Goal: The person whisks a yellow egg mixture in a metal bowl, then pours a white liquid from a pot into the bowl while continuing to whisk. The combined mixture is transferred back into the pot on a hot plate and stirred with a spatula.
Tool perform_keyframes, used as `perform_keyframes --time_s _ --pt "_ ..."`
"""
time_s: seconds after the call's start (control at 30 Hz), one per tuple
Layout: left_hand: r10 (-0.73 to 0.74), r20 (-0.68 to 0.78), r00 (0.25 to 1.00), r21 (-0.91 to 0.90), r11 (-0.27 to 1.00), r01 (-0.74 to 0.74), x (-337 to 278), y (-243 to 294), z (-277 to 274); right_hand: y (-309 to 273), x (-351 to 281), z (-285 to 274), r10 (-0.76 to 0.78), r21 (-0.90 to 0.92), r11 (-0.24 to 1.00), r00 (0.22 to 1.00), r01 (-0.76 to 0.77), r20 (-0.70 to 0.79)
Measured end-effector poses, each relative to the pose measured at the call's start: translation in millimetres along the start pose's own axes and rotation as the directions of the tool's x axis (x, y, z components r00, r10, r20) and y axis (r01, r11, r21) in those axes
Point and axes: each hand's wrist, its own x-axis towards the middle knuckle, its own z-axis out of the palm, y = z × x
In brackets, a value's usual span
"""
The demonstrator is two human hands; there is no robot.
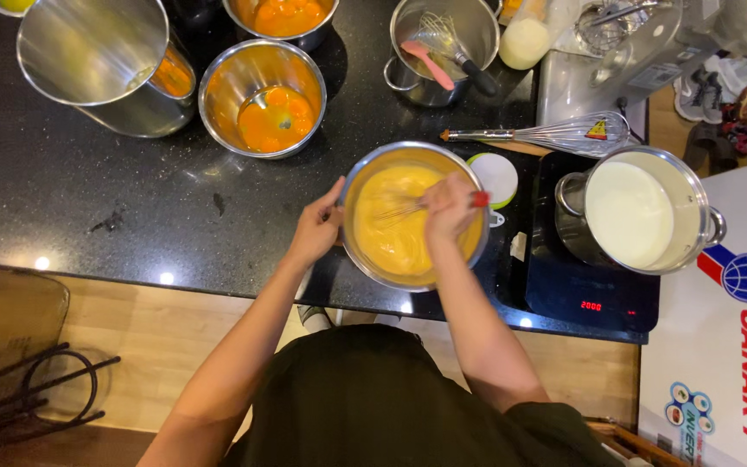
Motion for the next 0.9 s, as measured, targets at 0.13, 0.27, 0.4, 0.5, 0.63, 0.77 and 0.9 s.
perform_keyframes --time_s 0.13,0.27,0.4,0.5,0.63,0.77,0.9 --pt "-0.065 -0.013 0.998 0.051 0.997 0.066 11.1 2.9 -15.7 -9.5 -35.3 -24.4 0.188 0.069 0.973 0.929 -0.221 0.320" --pt "-0.049 0.009 0.999 0.088 0.995 0.049 -2.8 0.6 -24.3 -49.3 -7.9 -55.5 0.240 -0.201 0.961 0.932 -0.189 0.273" --pt "-0.087 -0.001 0.996 0.012 0.996 0.087 -19.4 -5.3 -11.6 -47.1 46.2 -37.4 0.087 -0.232 0.972 0.972 -0.035 0.218" --pt "-0.077 -0.006 0.997 -0.016 0.997 0.077 -21.5 -6.7 -5.4 -9.7 74.0 11.8 0.090 -0.271 0.961 0.989 -0.055 0.119" --pt "-0.104 -0.006 0.995 -0.035 0.994 0.104 -22.0 -8.2 -8.0 57.7 47.0 65.7 -0.022 -0.283 0.937 0.842 0.205 0.539" --pt "-0.101 0.000 0.995 -0.097 0.990 0.101 -21.5 -8.4 -15.9 87.7 18.5 79.3 0.138 -0.393 0.869 0.616 0.300 0.776" --pt "-0.078 -0.022 0.997 -0.102 0.992 0.075 -29.2 -11.1 -17.6 72.0 45.8 58.8 0.053 -0.299 0.946 0.855 0.122 0.517"
